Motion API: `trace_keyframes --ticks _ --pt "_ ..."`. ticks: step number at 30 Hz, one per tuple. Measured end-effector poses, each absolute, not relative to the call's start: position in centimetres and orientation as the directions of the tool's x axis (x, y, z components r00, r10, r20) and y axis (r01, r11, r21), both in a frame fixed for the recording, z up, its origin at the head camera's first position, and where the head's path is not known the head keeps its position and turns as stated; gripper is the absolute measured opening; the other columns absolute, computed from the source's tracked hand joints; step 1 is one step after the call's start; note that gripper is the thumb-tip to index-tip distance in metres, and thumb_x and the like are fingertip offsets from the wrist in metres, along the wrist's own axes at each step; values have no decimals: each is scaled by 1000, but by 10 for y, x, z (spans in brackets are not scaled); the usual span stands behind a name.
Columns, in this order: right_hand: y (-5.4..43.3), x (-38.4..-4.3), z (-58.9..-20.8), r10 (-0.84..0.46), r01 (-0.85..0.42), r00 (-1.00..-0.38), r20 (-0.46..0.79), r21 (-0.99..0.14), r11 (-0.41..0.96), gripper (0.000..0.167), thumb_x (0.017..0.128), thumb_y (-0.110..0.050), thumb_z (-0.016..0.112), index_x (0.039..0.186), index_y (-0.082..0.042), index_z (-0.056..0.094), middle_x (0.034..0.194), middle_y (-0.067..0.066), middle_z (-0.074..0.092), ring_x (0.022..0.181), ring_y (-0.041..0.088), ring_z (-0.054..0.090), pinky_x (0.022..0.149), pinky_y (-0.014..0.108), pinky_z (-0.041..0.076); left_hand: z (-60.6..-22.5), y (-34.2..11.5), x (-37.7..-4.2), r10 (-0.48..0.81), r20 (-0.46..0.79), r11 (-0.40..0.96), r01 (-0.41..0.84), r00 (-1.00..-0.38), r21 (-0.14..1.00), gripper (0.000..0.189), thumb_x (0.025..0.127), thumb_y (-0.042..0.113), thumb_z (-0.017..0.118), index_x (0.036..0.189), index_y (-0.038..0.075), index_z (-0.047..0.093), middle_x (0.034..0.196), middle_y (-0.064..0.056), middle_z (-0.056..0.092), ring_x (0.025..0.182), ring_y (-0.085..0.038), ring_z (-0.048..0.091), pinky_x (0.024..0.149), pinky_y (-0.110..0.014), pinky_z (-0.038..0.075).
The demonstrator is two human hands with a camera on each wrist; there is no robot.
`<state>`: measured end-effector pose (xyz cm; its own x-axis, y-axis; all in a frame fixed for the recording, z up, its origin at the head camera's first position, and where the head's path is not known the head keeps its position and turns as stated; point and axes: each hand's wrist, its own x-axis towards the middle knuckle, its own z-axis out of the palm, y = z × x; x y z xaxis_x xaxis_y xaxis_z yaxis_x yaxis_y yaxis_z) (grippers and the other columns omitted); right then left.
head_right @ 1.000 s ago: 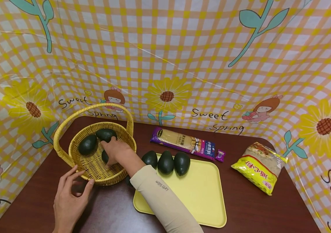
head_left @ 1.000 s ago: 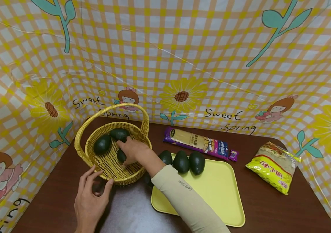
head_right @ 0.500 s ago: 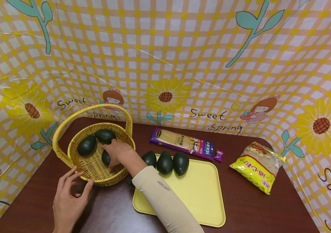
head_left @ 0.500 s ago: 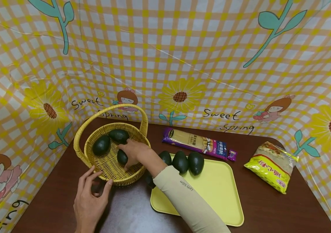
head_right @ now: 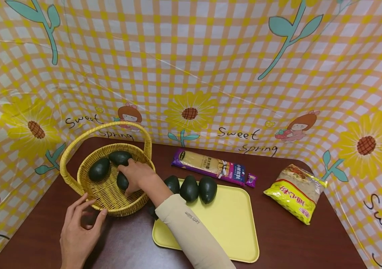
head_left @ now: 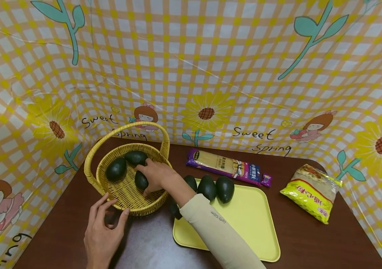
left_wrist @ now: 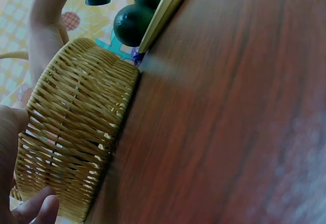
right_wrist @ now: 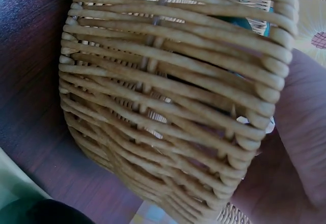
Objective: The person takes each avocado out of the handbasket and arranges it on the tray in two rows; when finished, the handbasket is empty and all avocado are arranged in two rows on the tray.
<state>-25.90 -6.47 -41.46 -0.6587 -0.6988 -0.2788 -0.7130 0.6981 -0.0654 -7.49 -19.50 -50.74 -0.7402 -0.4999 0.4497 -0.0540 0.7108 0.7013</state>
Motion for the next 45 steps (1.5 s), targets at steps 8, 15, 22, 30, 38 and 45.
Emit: trace_keyframes --ticks 8,15,22,30,38,45 --pt "-55 -255 -414 -709 -705 -669 -224 -114 701 91 89 -55 87 165 -35 41 161 16 44 131 27 63 103 44 58 -506 -194 -74 -502 453 713 -58 -737 698 44 88 27 93 127 14 76 150 -4 61 65 -21 69 54 -25 54" --pt "-46 -247 -412 -718 -701 -681 -146 -155 696 89 88 -56 88 163 -34 45 154 14 51 125 26 65 98 43 60 -505 -194 -74 -505 446 711 -64 -739 701 44 88 27 93 127 14 76 150 -4 61 69 -22 69 54 -25 53" --pt "-38 -240 -413 -713 -702 -700 -47 -137 699 92 84 -61 89 161 -34 48 146 12 56 116 24 69 85 41 62 -506 -194 -74 -504 445 710 -61 -740 701 44 88 27 93 127 13 76 151 -3 61 77 -22 70 54 -25 54" --pt "-29 -231 -414 -700 -696 -713 37 -164 700 91 83 -61 90 160 -33 50 141 11 60 107 25 70 73 41 60 -506 -194 -73 -504 453 708 -51 -735 704 44 88 27 93 127 13 76 151 -3 61 83 -22 70 54 -24 54" --pt "-20 -221 -411 -684 -689 -722 104 -194 698 92 82 -62 90 159 -32 51 140 11 61 104 25 71 70 38 60 -505 -195 -73 -507 446 701 -52 -738 711 44 89 28 93 127 15 77 151 -1 61 88 -21 71 55 -22 54" --pt "-9 -211 -410 -658 -676 -736 160 -226 701 93 81 -63 90 160 -31 52 133 11 62 82 18 63 59 30 52 -505 -194 -73 -499 452 706 -44 -740 707 43 89 27 93 127 15 76 150 -1 61 86 -22 70 54 -21 53"
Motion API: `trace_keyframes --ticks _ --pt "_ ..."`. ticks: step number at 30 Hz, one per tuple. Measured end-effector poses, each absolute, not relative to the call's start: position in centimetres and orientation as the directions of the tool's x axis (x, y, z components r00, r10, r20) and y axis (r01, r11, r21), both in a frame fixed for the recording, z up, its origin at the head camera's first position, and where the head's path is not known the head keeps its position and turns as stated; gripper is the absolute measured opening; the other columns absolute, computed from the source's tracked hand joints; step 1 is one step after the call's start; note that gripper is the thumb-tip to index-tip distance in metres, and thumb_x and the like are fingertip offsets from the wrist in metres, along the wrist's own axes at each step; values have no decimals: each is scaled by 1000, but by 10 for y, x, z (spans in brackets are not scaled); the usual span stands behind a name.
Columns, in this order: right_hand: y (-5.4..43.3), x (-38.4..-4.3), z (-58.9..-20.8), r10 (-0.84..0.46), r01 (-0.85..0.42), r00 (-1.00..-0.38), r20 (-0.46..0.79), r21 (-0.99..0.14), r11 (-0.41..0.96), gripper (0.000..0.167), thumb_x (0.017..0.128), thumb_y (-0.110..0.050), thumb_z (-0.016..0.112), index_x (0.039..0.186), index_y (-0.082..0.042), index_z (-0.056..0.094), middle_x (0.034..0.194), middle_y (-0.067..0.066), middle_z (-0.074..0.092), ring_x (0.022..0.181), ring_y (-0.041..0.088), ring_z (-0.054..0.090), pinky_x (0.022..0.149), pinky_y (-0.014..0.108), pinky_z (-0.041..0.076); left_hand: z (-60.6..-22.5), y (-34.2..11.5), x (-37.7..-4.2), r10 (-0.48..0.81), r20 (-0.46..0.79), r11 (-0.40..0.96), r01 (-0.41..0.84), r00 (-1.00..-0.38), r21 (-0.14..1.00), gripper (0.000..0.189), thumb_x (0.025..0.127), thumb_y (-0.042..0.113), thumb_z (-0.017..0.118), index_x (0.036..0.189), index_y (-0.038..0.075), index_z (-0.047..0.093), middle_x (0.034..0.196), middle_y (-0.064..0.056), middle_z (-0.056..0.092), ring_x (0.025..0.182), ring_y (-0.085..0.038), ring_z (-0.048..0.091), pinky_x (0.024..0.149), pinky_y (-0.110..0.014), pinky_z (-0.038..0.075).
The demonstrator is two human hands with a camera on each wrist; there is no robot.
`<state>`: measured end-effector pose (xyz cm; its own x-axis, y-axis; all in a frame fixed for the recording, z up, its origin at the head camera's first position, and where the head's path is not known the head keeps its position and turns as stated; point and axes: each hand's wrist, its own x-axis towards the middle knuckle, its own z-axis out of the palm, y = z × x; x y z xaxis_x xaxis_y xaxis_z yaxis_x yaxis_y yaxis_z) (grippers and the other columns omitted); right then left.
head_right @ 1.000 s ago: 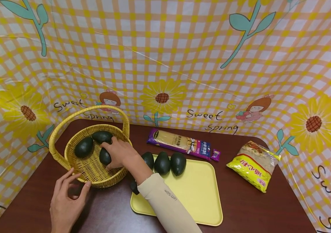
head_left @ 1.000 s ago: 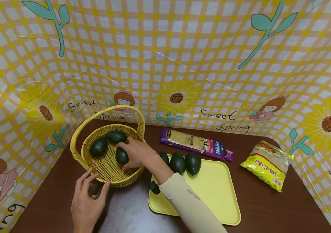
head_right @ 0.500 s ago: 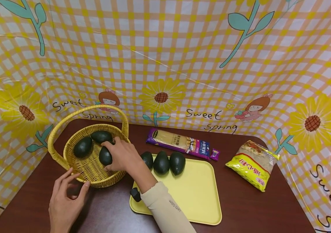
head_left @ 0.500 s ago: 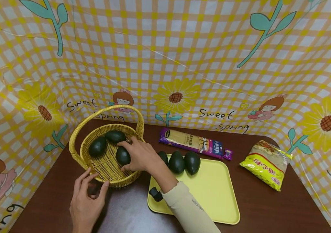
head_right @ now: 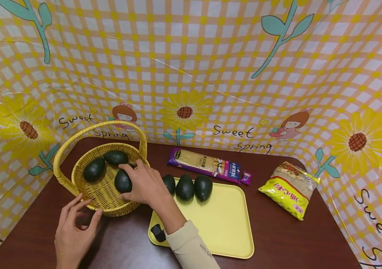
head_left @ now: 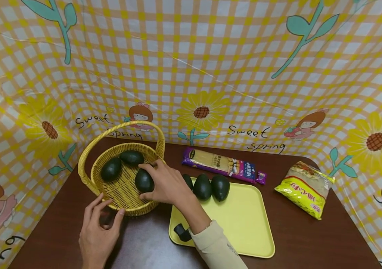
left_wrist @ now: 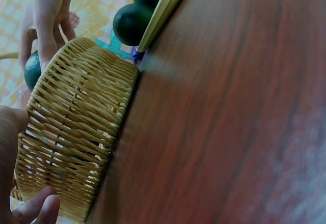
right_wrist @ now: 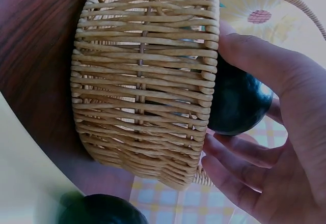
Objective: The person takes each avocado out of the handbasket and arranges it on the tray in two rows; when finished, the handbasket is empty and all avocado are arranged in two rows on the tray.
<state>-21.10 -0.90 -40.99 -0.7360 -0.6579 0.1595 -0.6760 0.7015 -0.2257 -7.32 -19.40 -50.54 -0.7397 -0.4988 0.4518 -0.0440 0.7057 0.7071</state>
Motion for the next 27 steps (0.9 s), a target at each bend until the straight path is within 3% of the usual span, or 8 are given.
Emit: trace_keyframes --ticks 5,15,27 --pt "-5 -205 -411 -651 -676 -737 182 -228 701 93 82 -64 89 160 -32 51 135 11 61 82 18 63 55 28 49 -506 -195 -73 -491 459 707 -31 -741 706 43 89 27 92 127 14 76 150 -2 61 86 -23 70 55 -14 50" --pt "11 -193 -414 -640 -681 -733 232 -253 687 95 82 -67 87 162 -32 49 141 12 59 101 24 69 60 32 53 -506 -195 -72 -495 454 706 -38 -741 707 43 89 26 92 127 14 76 151 -2 60 85 -21 68 55 -11 49" --pt "29 -181 -415 -627 -688 -725 284 -254 680 96 82 -66 88 162 -28 50 132 12 61 91 20 65 66 34 55 -505 -195 -72 -494 459 709 -36 -738 704 44 89 26 92 127 12 76 151 -4 61 87 -23 69 55 -11 47"
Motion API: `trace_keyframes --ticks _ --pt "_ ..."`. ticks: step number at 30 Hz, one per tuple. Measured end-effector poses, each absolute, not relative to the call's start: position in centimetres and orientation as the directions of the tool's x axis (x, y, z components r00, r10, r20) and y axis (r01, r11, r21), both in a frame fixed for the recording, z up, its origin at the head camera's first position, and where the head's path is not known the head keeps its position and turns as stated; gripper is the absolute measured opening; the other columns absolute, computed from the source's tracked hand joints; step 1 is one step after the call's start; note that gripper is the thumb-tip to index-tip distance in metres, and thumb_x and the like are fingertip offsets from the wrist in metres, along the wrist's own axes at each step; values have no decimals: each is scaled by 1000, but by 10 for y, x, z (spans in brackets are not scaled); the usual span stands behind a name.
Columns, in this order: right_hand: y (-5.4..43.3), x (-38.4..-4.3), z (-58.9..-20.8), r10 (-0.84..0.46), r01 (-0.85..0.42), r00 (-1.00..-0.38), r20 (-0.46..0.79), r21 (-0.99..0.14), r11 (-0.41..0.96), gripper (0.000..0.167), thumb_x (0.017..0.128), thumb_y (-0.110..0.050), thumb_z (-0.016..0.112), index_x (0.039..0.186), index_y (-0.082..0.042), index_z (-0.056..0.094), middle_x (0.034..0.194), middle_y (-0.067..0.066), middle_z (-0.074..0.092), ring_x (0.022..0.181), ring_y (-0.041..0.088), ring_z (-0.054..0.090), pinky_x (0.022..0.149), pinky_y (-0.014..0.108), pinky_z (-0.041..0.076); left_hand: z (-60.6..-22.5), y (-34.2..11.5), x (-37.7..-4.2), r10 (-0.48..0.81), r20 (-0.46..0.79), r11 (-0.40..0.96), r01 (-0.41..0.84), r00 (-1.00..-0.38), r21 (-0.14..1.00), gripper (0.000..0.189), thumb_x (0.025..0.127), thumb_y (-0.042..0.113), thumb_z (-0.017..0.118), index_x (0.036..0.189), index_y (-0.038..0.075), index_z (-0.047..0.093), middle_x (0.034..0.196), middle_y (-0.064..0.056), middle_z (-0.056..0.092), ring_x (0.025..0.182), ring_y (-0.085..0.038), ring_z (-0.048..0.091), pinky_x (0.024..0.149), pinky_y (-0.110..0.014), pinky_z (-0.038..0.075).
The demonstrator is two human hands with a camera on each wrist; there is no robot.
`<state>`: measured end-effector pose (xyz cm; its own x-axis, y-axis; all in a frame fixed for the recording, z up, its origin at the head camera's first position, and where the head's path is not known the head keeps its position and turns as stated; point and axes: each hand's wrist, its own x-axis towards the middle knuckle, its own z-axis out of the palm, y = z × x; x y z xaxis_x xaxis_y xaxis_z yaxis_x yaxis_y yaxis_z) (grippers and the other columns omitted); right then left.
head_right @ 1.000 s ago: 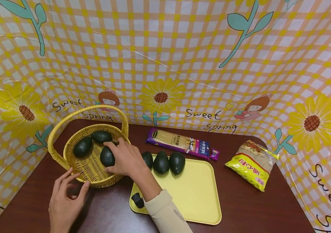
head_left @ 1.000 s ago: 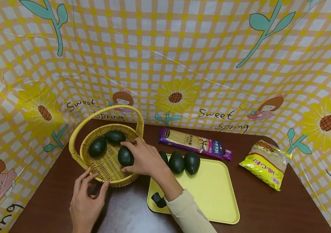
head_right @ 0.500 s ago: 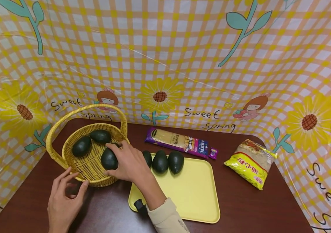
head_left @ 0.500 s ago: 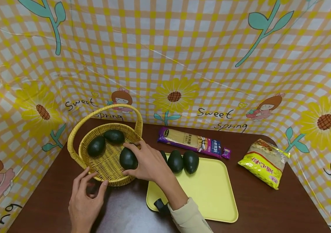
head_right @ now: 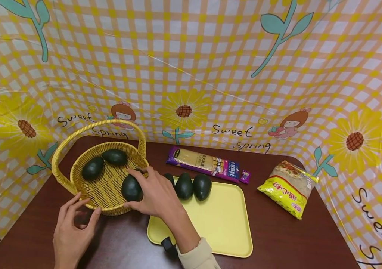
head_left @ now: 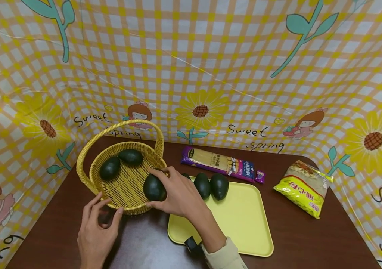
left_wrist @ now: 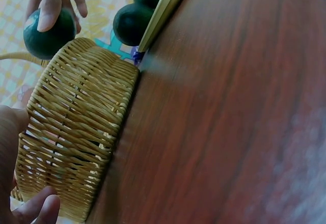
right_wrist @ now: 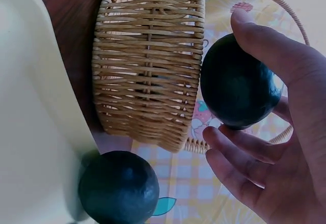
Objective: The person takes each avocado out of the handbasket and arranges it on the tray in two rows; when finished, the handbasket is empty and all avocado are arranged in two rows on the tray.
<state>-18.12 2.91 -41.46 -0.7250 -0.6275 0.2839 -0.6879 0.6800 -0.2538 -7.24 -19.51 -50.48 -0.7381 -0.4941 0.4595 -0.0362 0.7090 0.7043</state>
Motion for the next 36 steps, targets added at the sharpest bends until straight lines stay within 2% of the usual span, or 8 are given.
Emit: trace_keyframes --ticks 5,16,25,32,36 --pt "37 -176 -415 -624 -684 -729 281 -265 680 95 82 -66 88 162 -30 49 135 12 60 87 19 65 63 31 53 -505 -195 -72 -491 460 706 -30 -740 707 43 89 25 92 127 12 76 151 -3 61 87 -22 69 57 -7 45" --pt "48 -171 -416 -621 -683 -730 286 -270 679 94 81 -65 89 159 -30 52 139 13 61 102 27 70 69 38 58 -506 -196 -72 -492 463 701 -19 -737 713 44 88 24 93 127 12 76 150 -2 61 88 -21 69 57 -7 46" --pt "57 -167 -417 -609 -666 -745 270 -262 698 97 78 -65 91 159 -30 52 136 11 62 100 24 68 68 36 57 -503 -195 -71 -494 457 698 -24 -740 716 43 89 24 92 127 12 76 151 -2 61 89 -21 69 57 -7 46" --pt "64 -163 -418 -605 -656 -755 253 -269 705 96 78 -63 93 158 -27 54 138 13 62 101 27 70 67 37 57 -504 -195 -72 -491 459 699 -20 -740 715 43 89 25 92 127 12 76 151 -3 61 89 -23 70 57 -7 46" --pt "68 -161 -421 -611 -658 -753 244 -254 709 96 78 -64 93 158 -26 54 135 13 62 98 25 70 64 34 55 -504 -195 -72 -490 461 699 -17 -739 715 43 89 24 92 127 11 76 150 -3 61 89 -22 70 57 -7 47"
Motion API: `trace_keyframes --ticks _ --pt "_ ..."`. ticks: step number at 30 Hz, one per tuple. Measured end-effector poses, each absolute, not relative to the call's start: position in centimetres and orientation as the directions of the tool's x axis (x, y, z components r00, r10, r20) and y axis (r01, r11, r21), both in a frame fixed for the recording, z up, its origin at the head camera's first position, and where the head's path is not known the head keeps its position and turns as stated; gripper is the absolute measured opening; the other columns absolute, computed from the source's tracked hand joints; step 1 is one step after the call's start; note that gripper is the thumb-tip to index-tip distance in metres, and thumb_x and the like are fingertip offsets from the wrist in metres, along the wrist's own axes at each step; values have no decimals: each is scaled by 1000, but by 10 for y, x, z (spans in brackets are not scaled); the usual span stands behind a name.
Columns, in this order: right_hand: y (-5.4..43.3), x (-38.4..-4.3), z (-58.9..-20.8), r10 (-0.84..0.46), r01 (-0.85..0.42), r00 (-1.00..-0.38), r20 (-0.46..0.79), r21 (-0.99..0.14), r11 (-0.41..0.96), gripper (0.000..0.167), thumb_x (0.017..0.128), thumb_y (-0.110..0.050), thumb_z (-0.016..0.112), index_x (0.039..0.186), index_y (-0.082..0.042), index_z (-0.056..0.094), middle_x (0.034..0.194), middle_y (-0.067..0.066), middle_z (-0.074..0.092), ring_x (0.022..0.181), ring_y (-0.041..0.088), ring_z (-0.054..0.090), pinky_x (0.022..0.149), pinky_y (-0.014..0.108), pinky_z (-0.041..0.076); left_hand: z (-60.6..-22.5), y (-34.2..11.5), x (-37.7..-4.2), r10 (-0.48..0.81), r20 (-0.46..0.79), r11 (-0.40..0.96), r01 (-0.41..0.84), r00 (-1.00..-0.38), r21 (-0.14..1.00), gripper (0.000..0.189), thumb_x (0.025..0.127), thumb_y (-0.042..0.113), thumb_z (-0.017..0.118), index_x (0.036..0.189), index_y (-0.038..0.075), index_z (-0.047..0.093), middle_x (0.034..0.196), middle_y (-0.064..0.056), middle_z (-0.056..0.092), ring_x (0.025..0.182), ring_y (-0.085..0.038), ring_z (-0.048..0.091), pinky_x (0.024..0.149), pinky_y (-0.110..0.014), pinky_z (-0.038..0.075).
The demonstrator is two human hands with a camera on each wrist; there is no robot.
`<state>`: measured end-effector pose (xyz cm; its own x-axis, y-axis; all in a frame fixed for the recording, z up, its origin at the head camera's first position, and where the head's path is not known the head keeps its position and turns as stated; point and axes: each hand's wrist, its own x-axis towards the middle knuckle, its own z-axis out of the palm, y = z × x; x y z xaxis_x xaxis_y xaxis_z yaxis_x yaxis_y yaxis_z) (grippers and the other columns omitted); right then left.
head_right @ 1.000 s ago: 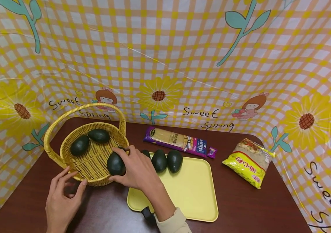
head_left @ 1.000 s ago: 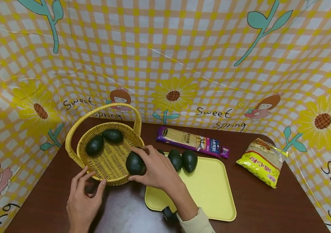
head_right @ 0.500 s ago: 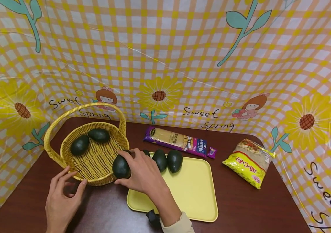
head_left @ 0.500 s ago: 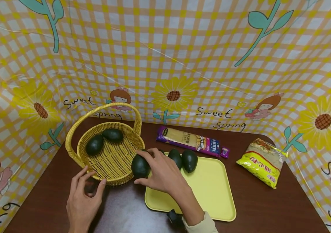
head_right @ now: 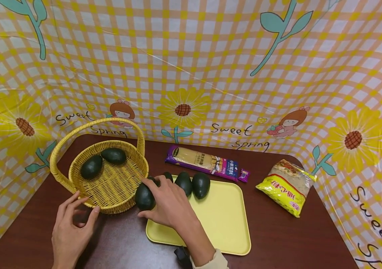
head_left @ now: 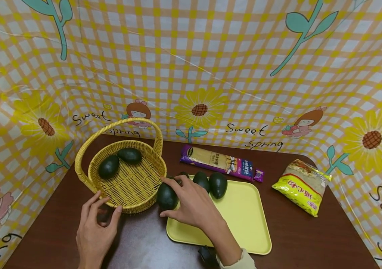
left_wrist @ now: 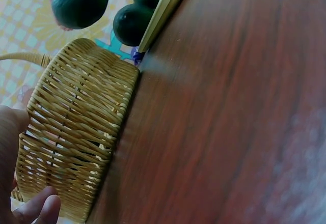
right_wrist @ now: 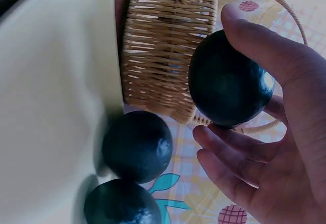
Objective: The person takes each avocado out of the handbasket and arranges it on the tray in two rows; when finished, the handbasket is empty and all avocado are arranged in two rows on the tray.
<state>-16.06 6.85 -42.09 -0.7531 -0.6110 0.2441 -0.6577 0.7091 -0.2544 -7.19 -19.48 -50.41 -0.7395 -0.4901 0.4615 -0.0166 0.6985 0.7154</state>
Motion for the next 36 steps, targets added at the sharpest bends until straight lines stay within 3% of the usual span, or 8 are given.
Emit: trace_keyframes --ticks 21,36 --pt "86 -155 -436 -628 -637 -764 148 -324 699 93 78 -59 95 156 -26 56 131 13 64 91 20 68 62 29 52 -504 -196 -73 -489 451 700 -27 -747 714 43 90 25 91 128 11 75 151 -4 60 90 -23 70 57 -6 45" --pt "87 -154 -445 -653 -635 -756 42 -287 717 92 76 -60 95 152 -23 60 130 18 66 89 26 75 70 45 62 -504 -195 -72 -492 441 699 -38 -751 715 43 91 26 90 129 12 75 152 -2 59 91 -21 70 58 -5 45"
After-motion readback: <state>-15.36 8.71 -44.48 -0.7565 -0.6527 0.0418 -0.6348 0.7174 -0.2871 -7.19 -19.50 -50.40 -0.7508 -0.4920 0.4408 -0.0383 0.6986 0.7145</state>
